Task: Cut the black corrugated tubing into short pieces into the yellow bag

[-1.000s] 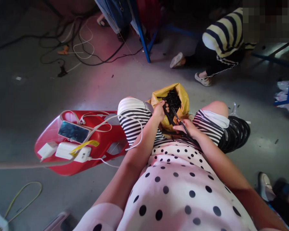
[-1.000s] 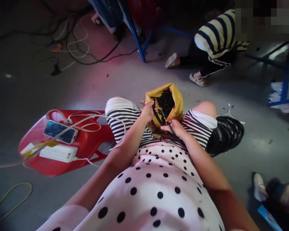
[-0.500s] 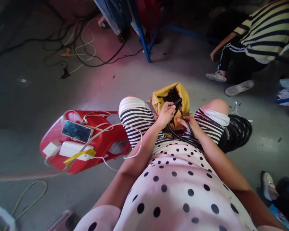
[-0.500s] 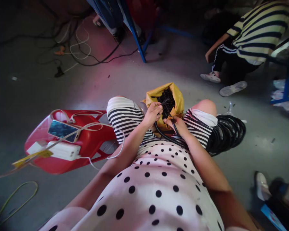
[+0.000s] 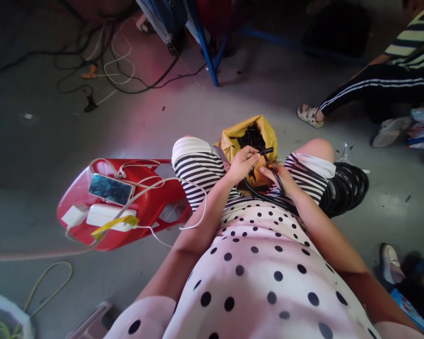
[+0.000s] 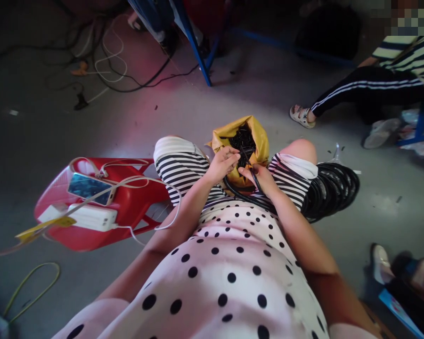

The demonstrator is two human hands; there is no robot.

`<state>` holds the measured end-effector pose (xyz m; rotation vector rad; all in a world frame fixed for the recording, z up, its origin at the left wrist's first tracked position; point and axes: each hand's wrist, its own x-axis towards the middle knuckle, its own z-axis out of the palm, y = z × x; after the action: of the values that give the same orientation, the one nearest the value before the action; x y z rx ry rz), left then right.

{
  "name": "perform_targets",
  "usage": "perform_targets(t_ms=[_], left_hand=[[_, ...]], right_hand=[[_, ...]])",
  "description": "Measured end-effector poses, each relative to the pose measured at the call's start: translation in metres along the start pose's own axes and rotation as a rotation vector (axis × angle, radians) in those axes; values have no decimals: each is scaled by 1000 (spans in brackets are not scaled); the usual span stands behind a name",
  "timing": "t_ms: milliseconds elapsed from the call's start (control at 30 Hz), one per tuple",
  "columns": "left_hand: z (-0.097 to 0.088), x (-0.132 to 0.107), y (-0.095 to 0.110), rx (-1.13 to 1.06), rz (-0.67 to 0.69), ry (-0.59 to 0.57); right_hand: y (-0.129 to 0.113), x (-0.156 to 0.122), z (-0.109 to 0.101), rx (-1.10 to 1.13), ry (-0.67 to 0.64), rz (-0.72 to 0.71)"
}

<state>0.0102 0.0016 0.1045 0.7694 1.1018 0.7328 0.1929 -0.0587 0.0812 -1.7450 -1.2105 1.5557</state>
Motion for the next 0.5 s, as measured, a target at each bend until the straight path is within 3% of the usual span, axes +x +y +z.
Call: perform_targets(t_ms=[500], left_hand=[[-1,-1,2,-22,-1,17]], right_hand=[[3,6,1,-25,-1,7]])
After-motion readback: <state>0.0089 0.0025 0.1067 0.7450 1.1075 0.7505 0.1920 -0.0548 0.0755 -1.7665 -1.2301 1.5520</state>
